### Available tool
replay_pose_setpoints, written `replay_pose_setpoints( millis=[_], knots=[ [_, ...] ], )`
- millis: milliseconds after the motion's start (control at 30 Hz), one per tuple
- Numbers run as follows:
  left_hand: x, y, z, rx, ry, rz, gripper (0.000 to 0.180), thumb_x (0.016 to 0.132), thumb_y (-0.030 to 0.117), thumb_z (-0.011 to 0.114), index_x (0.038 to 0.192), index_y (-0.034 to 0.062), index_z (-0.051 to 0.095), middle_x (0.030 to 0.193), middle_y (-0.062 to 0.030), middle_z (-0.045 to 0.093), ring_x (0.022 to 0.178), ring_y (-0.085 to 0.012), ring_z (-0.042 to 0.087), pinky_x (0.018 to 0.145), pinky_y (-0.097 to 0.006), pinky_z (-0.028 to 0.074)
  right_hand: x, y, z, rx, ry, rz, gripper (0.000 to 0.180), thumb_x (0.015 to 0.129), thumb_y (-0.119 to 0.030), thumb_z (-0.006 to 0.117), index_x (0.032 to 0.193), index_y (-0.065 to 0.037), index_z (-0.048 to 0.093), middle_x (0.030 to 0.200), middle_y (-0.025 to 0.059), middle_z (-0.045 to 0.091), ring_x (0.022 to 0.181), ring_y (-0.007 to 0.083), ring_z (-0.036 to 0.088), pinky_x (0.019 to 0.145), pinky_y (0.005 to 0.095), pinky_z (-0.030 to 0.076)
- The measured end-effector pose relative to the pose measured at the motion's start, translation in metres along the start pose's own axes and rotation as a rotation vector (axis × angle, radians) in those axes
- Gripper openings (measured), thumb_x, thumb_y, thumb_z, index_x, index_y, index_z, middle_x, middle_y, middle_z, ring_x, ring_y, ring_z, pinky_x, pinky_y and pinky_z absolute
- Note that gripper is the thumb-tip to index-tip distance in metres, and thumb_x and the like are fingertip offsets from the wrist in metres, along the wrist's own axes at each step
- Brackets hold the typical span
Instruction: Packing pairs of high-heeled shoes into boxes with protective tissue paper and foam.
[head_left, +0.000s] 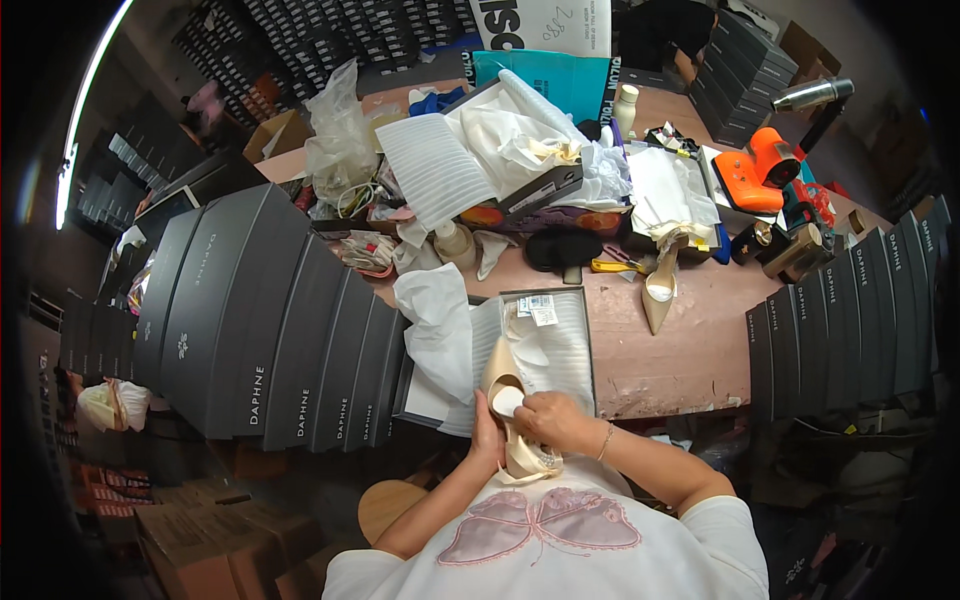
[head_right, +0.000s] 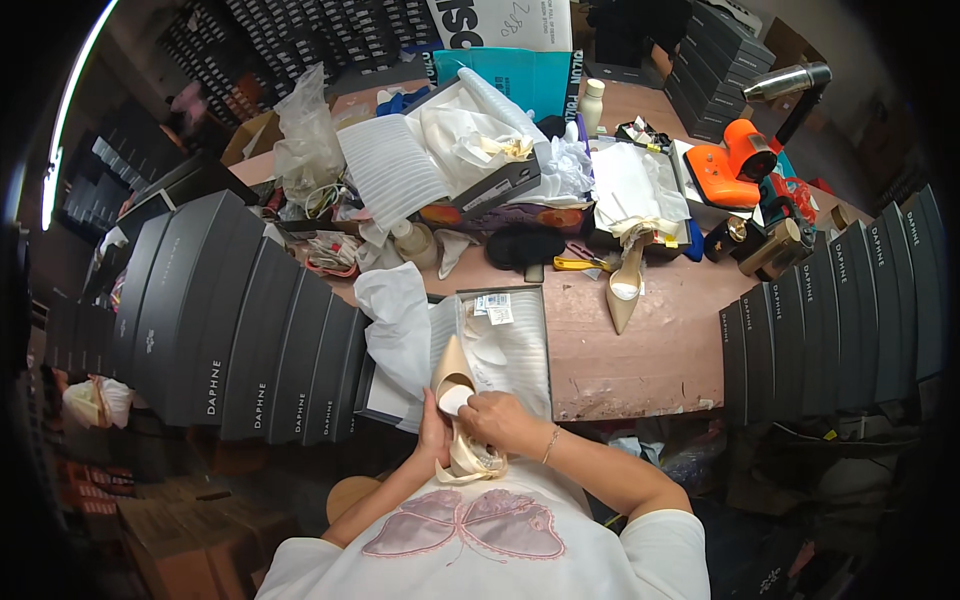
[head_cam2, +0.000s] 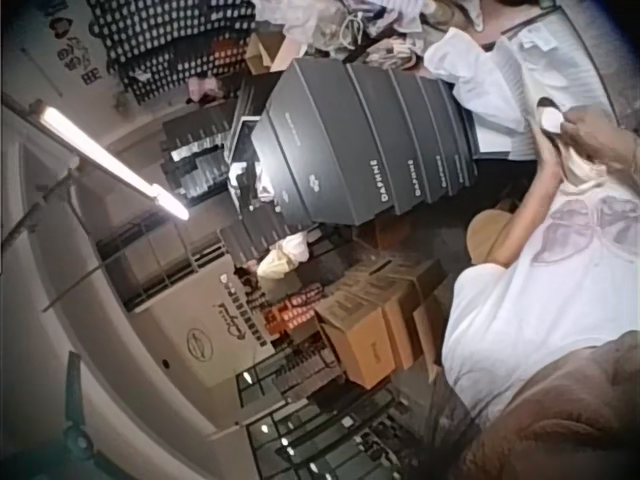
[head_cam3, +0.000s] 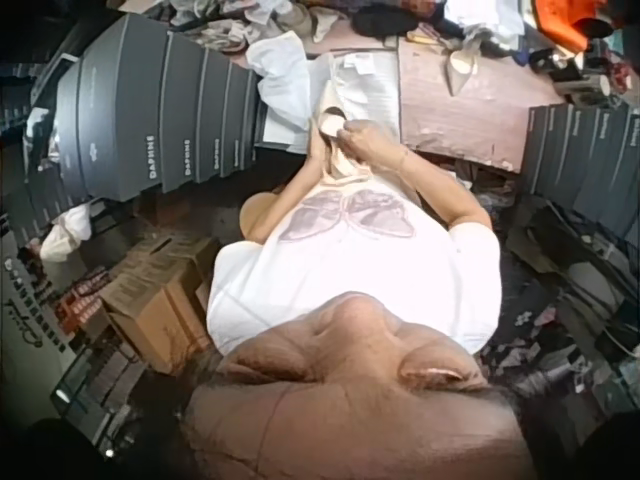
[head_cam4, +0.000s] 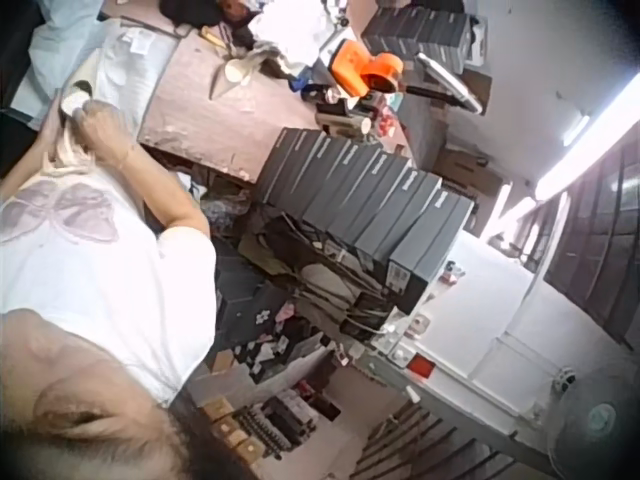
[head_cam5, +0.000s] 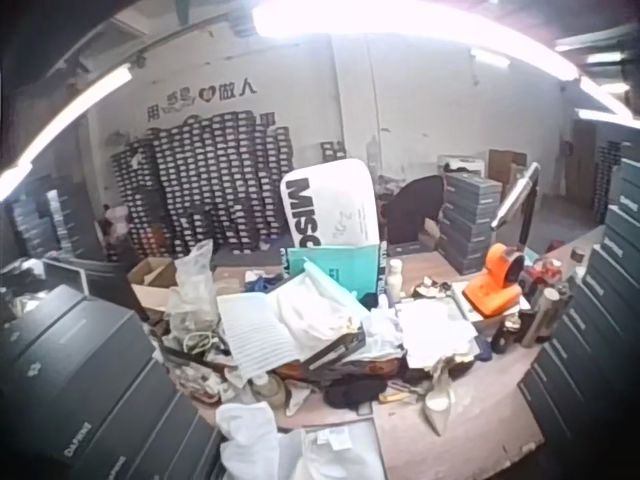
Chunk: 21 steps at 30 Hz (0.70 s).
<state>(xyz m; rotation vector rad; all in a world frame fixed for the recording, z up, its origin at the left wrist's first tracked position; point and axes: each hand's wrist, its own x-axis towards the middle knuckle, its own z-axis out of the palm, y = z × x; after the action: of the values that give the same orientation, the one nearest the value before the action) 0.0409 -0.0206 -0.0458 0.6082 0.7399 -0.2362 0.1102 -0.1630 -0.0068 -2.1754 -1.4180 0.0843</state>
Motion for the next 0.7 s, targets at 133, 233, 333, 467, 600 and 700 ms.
replay_pose_setpoints(
  millis=[133, 233, 333, 467, 600, 700],
  knots=[
    [0.002, -0.001, -0.027, -0.059, 0.137, -0.071, 0.082, 0.087, 0.075, 0.024, 0.129, 0.0076, 0.045, 0.111, -0.0095, 0.055, 0.093, -0.0251, 0.057, 0.079, -0.044, 0.049, 0.002, 0.019, -0.024, -0.107, 0.187, 0.305, 0.023, 0.073, -0.014, 0.068, 0.091, -0.003, 0.059, 0.081, 0.0107, 0.06, 0.072, 0.0286, 0.061, 0.062, 0.038, 0.05],
    [0.009, -0.001, -0.032, -0.05, 0.016, -0.044, 0.082, 0.086, 0.076, 0.025, 0.13, 0.0084, 0.044, 0.114, -0.0096, 0.053, 0.092, -0.0249, 0.057, 0.079, -0.042, 0.05, 0.008, 0.017, -0.015, 0.2, 0.232, 0.334, 0.039, 0.082, -0.022, 0.067, 0.109, 0.002, 0.053, 0.097, 0.0225, 0.06, 0.087, 0.0381, 0.06, 0.076, 0.0413, 0.049],
    [-0.01, 0.004, 0.009, -0.095, 0.005, 0.04, 0.074, 0.09, 0.07, 0.029, 0.133, 0.0113, 0.041, 0.124, -0.0087, 0.05, 0.109, -0.0257, 0.053, 0.091, -0.041, 0.047, 0.031, -0.011, -0.003, 0.829, -0.124, 0.356, 0.056, 0.087, -0.04, 0.06, 0.113, 0.008, 0.048, 0.096, 0.0296, 0.055, 0.086, 0.0424, 0.056, 0.081, 0.0407, 0.045],
    [-0.001, -0.01, 0.012, -0.041, 0.024, 0.163, 0.066, 0.095, 0.061, 0.029, 0.139, 0.0121, 0.032, 0.135, -0.008, 0.043, 0.121, -0.0233, 0.046, 0.1, -0.04, 0.041, 0.059, 0.007, 0.071, 0.635, 0.198, 0.437, 0.075, 0.091, -0.056, 0.043, 0.077, 0.016, 0.055, 0.078, 0.0328, 0.056, 0.073, 0.0432, 0.055, 0.073, 0.0459, 0.045],
    [-0.014, 0.025, 0.026, 0.018, 0.057, 0.106, 0.066, 0.096, 0.059, 0.03, 0.141, 0.0105, 0.031, 0.132, -0.0098, 0.046, 0.121, -0.0236, 0.047, 0.099, -0.041, 0.043, 0.08, 0.006, 0.048, 0.802, -0.102, 0.527, 0.069, 0.092, -0.051, 0.042, 0.103, 0.017, 0.047, 0.104, 0.0379, 0.048, 0.099, 0.045, 0.049, 0.09, 0.0451, 0.038],
    [0.038, 0.063, -0.021, 0.094, -0.183, -0.023, 0.061, 0.096, 0.056, 0.037, 0.138, 0.0109, 0.034, 0.111, -0.0115, 0.058, 0.099, -0.0244, 0.06, 0.083, -0.04, 0.052, 0.075, -0.005, 0.011, 0.841, -0.322, 0.456, 0.066, 0.092, -0.047, 0.045, 0.116, 0.015, 0.045, 0.119, 0.0355, 0.046, 0.114, 0.0456, 0.044, 0.1, 0.0428, 0.034]
  ],
)
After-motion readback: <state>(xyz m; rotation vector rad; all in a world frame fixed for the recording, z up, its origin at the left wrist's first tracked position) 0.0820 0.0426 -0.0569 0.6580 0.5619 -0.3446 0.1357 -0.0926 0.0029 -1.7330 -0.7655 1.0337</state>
